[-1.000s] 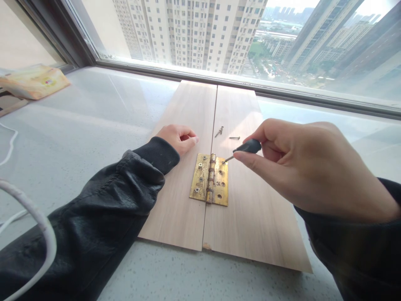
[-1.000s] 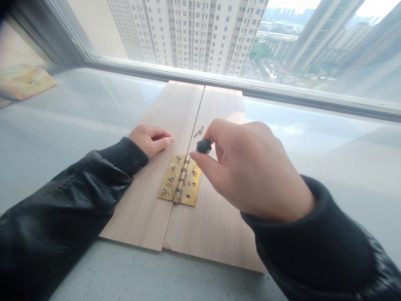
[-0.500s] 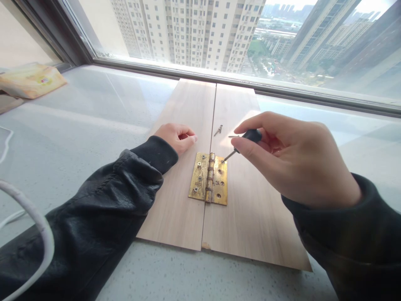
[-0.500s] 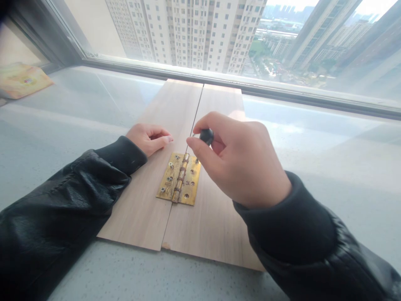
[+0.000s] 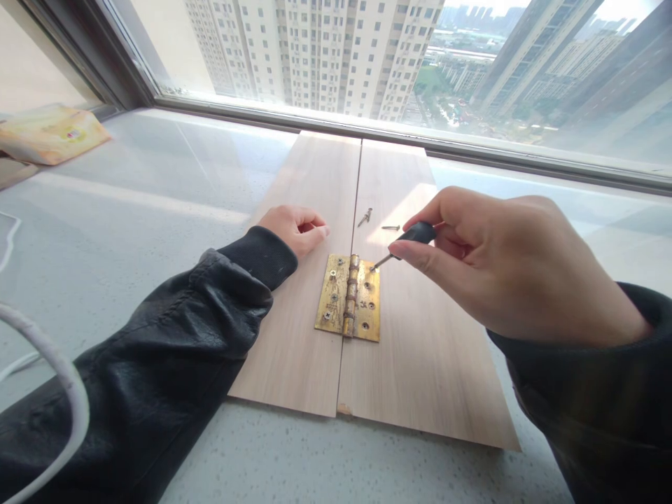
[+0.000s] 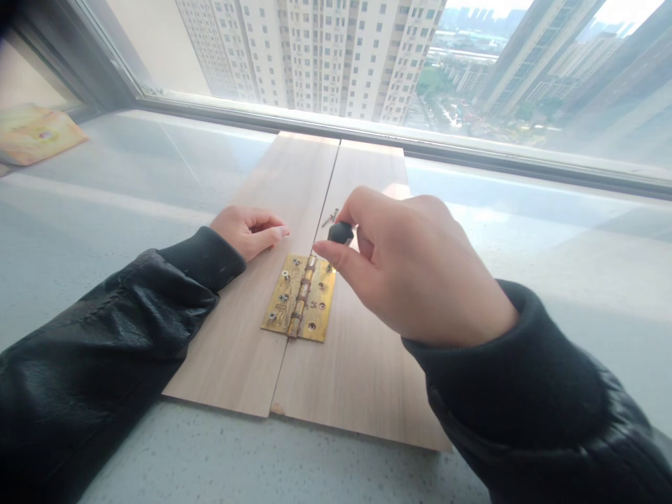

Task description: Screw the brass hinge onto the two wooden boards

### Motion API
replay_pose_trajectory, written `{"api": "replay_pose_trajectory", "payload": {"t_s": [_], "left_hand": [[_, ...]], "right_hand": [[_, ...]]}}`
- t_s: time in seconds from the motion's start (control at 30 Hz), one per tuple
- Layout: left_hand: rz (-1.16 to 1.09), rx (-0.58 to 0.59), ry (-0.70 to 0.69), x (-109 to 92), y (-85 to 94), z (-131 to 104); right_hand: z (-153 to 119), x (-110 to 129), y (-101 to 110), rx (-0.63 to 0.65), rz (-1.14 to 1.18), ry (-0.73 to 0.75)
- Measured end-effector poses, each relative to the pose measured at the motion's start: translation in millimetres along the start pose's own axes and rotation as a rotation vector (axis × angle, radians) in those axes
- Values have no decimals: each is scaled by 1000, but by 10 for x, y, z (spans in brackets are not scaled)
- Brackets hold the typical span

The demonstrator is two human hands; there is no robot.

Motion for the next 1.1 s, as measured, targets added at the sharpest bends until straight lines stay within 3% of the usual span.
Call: {"api": "replay_pose_trajectory", "payload": {"t_s": [0.6, 0.9, 1.1], "left_hand": [[8, 8, -3, -19, 1, -2], [-5, 12, -1, -32, 9, -2], [-1, 7, -2, -30, 11, -4]], "right_hand": [[-48, -68, -95, -318, -136, -139], [-22, -49, -104, -40, 275, -263], [-11, -105, -61, 236, 490, -352]]}}
Point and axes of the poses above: each hand's wrist, its own z-axis towards the middle knuckle, its own y-axis out of the back of the hand, x = y × z, the point moved 4 cm from there along z, towards the middle knuckle, and after that the axes turned 13 degrees about -x, right-handed, at the moved point
